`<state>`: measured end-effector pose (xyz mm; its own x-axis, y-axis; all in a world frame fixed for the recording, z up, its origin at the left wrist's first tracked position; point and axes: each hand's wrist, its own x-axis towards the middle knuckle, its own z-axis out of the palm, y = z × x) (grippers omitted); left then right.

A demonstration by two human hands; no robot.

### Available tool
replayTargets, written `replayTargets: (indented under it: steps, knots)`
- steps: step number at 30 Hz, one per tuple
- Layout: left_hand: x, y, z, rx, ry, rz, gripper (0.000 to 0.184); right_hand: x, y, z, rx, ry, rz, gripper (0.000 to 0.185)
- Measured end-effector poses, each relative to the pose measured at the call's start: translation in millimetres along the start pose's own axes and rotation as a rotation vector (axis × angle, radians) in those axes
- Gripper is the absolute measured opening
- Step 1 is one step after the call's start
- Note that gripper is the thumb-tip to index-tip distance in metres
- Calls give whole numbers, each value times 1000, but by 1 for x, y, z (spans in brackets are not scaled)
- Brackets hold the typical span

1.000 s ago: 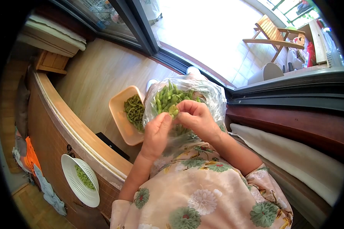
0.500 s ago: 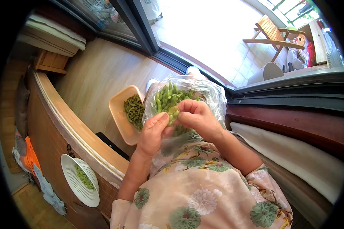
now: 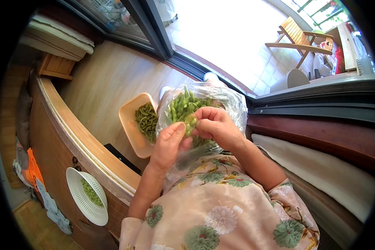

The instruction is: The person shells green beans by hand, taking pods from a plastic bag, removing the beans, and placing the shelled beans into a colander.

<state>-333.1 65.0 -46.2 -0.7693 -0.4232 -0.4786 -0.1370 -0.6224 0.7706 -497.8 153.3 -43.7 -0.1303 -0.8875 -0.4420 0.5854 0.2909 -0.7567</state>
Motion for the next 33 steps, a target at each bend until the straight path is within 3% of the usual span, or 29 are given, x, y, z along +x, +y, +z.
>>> replayTargets:
  steps: [8,11,20,29,33]
  knots:
    - [0,-1,6,274,114,92,28,-2,0,5,-218,60,-134,10]
    - [2,2,8,308,58,179,28,-5,-1,11,-209,57,-144,10]
    - [12,-1,13,680,304,348,23,-6,3,13,-364,100,-183,12]
    - [12,-5,15,475,270,383,19,-4,5,13,-261,157,-149,10]
    - [8,3,18,323,195,194,23,-4,7,13,-277,166,-170,8]
